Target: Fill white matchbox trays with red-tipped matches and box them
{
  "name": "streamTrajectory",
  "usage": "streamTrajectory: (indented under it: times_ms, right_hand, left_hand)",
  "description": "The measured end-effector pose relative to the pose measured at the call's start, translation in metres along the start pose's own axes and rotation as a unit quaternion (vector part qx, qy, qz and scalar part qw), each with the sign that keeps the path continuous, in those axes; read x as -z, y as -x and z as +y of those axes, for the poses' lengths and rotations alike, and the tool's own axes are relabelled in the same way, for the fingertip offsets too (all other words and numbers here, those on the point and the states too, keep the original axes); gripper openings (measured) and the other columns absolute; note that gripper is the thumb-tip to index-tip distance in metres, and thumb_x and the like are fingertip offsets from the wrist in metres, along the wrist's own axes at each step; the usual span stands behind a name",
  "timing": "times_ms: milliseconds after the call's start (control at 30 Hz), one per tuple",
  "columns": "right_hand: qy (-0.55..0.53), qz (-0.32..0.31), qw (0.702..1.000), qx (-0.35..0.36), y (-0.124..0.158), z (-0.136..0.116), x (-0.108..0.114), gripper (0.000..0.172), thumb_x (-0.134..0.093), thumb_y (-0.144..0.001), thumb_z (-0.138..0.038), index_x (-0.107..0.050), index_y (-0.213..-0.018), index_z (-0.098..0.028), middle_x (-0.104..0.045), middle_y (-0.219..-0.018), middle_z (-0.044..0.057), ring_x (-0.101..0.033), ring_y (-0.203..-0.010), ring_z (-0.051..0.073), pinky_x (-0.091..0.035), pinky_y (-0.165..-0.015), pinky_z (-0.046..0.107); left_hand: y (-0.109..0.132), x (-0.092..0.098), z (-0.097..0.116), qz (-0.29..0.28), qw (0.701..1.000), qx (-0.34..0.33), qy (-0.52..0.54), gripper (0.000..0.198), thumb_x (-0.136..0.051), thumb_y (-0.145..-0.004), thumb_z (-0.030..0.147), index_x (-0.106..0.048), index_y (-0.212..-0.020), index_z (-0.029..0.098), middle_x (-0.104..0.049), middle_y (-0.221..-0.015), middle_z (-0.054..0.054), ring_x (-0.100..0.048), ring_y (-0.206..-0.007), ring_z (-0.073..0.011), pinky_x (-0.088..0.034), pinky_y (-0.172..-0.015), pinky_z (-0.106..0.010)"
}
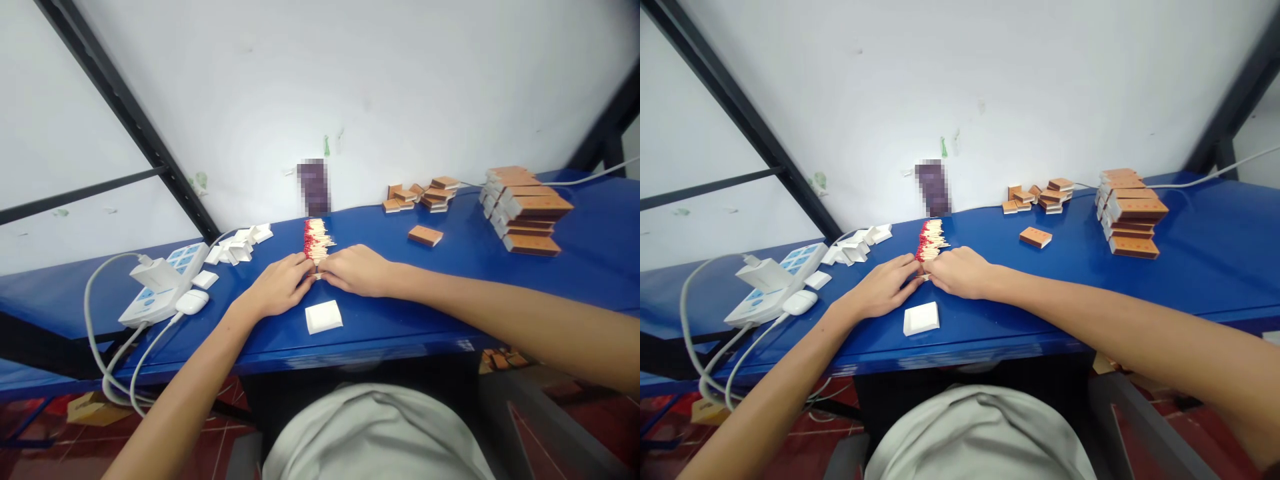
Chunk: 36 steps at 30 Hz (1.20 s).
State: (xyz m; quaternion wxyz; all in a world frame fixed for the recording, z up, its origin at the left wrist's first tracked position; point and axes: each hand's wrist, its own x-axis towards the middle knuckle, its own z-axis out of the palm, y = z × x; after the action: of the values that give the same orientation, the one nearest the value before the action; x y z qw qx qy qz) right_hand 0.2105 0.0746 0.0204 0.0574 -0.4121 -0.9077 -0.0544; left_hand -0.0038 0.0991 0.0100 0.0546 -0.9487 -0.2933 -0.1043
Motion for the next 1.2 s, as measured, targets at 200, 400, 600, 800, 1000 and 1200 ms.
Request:
streamTrajectory:
  times_ms: [200,400,600,800,1000,1200]
  right_hand:
    - [0.003,-0.009,1.000,-0.007,-0.0010,0.0000,0.0002,0.026,-0.040,-0.101,-0.032,-0.061,-0.103,-0.017,-0.073,-0.095,0.009,-0.067,-0.077,0.021,-0.030,-0.058,0.029]
    - [-0.021,-0.008,1.000,-0.005,0.0003,0.0009,0.0014,0.027,-0.039,-0.102,-0.034,-0.061,-0.102,-0.019,-0.072,-0.098,0.009,-0.067,-0.079,0.021,-0.032,-0.060,0.029]
    - [-0.004,-0.014,1.000,-0.016,-0.0009,-0.0017,0.0004,0.029,-0.037,-0.102,-0.033,-0.058,-0.112,-0.016,-0.073,-0.094,0.012,-0.069,-0.079,0.024,-0.035,-0.061,0.029]
    - [-0.003,-0.011,1.000,-0.014,-0.0030,-0.0021,-0.0022,0.030,-0.037,-0.102,-0.033,-0.059,-0.110,-0.015,-0.072,-0.096,0.013,-0.069,-0.081,0.024,-0.039,-0.065,0.030]
    - [-0.011,-0.007,1.000,-0.015,-0.0030,-0.0007,-0.0028,0.028,-0.037,-0.102,-0.034,-0.060,-0.106,-0.017,-0.072,-0.096,0.012,-0.068,-0.081,0.023,-0.039,-0.066,0.030]
    - [-0.016,-0.013,1.000,-0.021,-0.0044,-0.0013,-0.0030,0.029,-0.036,-0.102,-0.034,-0.056,-0.110,-0.016,-0.072,-0.095,0.013,-0.068,-0.079,0.023,-0.038,-0.064,0.030]
  left_hand:
    - [-0.0008,0.0017,0.0030,-0.016,1.000,-0.001,-0.020,0.024,-0.037,-0.105,0.034,-0.054,-0.105,0.019,-0.057,-0.099,-0.007,-0.059,-0.088,-0.0233,-0.048,-0.076,-0.036]
    - [0.0000,0.0010,0.0042,-0.014,0.998,0.005,-0.056,0.023,-0.036,-0.105,0.031,-0.054,-0.102,0.017,-0.059,-0.101,-0.008,-0.059,-0.086,-0.0232,-0.048,-0.073,-0.035]
    - [0.0004,0.0023,0.0037,-0.013,0.996,0.005,-0.083,0.026,-0.034,-0.106,0.032,-0.055,-0.105,0.017,-0.059,-0.101,-0.008,-0.059,-0.088,-0.0235,-0.048,-0.076,-0.036]
    - [-0.0016,0.0049,0.0037,-0.028,0.995,0.009,-0.093,0.025,-0.037,-0.104,0.033,-0.059,-0.105,0.020,-0.060,-0.100,-0.007,-0.060,-0.089,-0.0241,-0.048,-0.075,-0.036]
    - [-0.0020,0.0021,0.0022,-0.034,0.997,0.012,-0.068,0.024,-0.036,-0.105,0.031,-0.056,-0.103,0.018,-0.061,-0.101,-0.008,-0.061,-0.089,-0.0238,-0.048,-0.079,-0.036]
    - [-0.0019,0.0015,0.0026,-0.037,0.997,0.023,-0.062,0.025,-0.035,-0.106,0.031,-0.054,-0.100,0.017,-0.063,-0.102,-0.009,-0.062,-0.087,-0.0238,-0.049,-0.078,-0.035]
